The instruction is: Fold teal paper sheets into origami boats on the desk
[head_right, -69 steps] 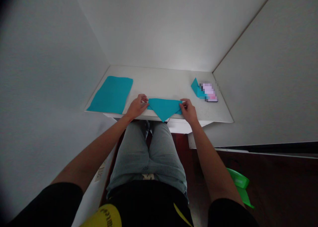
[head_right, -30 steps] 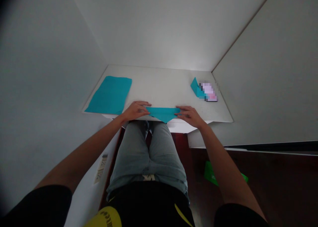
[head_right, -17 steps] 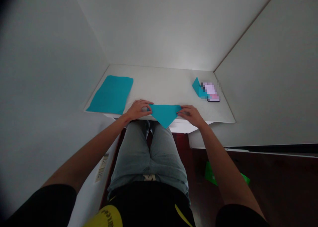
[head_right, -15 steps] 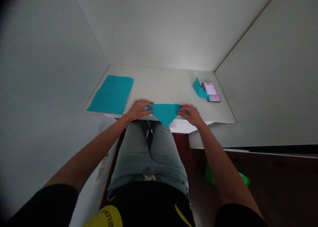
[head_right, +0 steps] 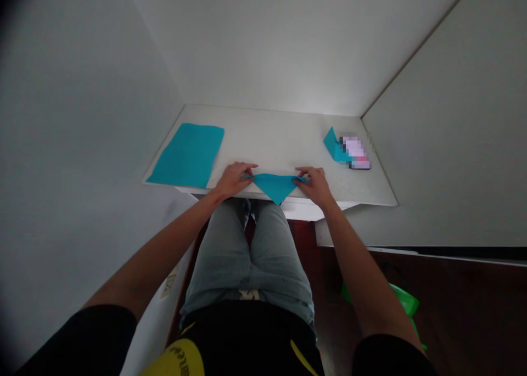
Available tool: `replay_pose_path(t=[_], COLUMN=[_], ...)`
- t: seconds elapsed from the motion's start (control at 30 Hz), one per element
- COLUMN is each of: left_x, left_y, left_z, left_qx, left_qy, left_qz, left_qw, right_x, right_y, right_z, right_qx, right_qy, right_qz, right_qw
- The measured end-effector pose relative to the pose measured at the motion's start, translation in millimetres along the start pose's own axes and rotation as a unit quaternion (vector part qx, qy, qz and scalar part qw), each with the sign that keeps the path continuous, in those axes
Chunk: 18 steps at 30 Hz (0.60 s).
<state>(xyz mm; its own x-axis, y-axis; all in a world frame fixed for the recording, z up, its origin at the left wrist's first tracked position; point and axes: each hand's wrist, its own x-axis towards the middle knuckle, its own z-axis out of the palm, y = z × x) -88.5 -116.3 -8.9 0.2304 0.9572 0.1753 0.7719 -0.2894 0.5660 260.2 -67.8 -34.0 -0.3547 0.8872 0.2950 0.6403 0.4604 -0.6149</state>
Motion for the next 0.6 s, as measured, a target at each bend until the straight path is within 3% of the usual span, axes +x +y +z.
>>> replay_pose_path(t=[0.3, 0.6], left_x=[-6.6, -15.3], left_y=[-0.9, -0.5], left_z=[-0.4, 2.0], left_qx=[0.009, 0.003], left_qy=[-0.037, -0.044], left_qz=[0.099, 0.139], left_qw=[0.994, 0.989], right_x=[-7.3, -27.0], right_y=[1.7, 0.0], right_z=[-9.6, -18.5], right_qx=[0.009, -0.047], right_qy=[-0.051, -0.097], right_qz=[-0.105, -0.143], right_qw=[0.993, 0.984])
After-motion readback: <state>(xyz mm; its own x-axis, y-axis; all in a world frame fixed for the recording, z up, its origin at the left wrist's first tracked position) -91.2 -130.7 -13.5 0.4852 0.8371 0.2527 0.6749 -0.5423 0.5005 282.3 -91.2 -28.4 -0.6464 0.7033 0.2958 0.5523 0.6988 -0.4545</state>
